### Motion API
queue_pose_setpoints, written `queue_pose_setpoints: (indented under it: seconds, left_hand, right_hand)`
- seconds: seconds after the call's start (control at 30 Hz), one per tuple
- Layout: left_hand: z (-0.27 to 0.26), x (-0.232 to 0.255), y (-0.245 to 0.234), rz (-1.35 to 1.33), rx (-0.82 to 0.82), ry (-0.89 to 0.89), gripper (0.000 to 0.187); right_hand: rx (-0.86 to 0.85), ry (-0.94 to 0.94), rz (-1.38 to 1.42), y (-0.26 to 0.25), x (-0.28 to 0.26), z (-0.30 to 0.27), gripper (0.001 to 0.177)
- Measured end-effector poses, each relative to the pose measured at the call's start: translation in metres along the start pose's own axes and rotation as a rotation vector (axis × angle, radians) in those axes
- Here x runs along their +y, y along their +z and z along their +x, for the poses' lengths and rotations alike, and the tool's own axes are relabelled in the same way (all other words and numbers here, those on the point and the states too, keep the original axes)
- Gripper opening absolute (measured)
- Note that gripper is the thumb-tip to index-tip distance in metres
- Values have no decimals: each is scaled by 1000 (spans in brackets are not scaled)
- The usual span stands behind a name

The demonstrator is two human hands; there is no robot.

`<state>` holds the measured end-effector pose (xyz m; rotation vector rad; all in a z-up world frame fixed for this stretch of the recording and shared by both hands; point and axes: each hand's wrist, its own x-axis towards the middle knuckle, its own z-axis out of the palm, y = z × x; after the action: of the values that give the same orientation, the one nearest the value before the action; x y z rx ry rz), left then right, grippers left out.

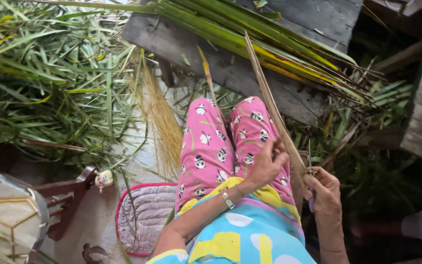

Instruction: Stripping the foliage from palm leaf midribs using a small knife

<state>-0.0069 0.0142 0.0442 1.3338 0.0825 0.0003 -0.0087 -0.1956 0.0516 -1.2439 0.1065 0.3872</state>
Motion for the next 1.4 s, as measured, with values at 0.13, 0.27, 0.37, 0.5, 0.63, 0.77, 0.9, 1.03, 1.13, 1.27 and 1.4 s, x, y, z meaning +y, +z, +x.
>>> queue_pose_setpoints:
  seconds: [0.13, 0.27, 0.37, 0.5, 0.63, 0.77, 0.9, 1.03, 1.13, 1.27, 1.4]
  left_hand:
    - [10, 1, -3, 51, 145, 227, 65]
    - [36, -17, -7, 763, 292, 584, 68]
    - [57, -16, -21, 987, 369, 703, 39]
    - [86, -24, -43, 1209, 214, 831, 24]
    - [107, -17, -68, 1288, 142, 868, 16]
    - [128, -26, -105, 1328, 61, 870, 14]
    - [134, -30, -122, 1292, -114, 820, 40]
    - [131, -17, -115, 1003, -170, 723, 13]
    - [116, 2, -103, 897, -258, 586, 13]
    - [97, 19, -93, 1031, -267, 486, 13]
    - [83, 47, -97, 1214, -320, 351, 25]
  right_hand:
    - [-43, 11, 30, -15, -7, -9, 19]
    - [-60, 45, 7, -28, -8, -11, 18]
    - [-87, 55, 27, -39, -11, -14, 19]
    - [-162, 48, 99, -57, -19, -22, 25]
    - [-325, -12, 167, -99, -28, -23, 34]
    - [-252, -64, 156, -118, -62, -44, 33]
    - [277, -121, -237, -64, -112, -58, 21]
    - [287, -196, -75, -45, -119, -42, 33]
    - [209, -222, 97, -74, -106, -17, 45]
    - [599, -466, -6, -90, -97, 4, 44]
    - [804, -529, 8, -118, -101, 9, 47]
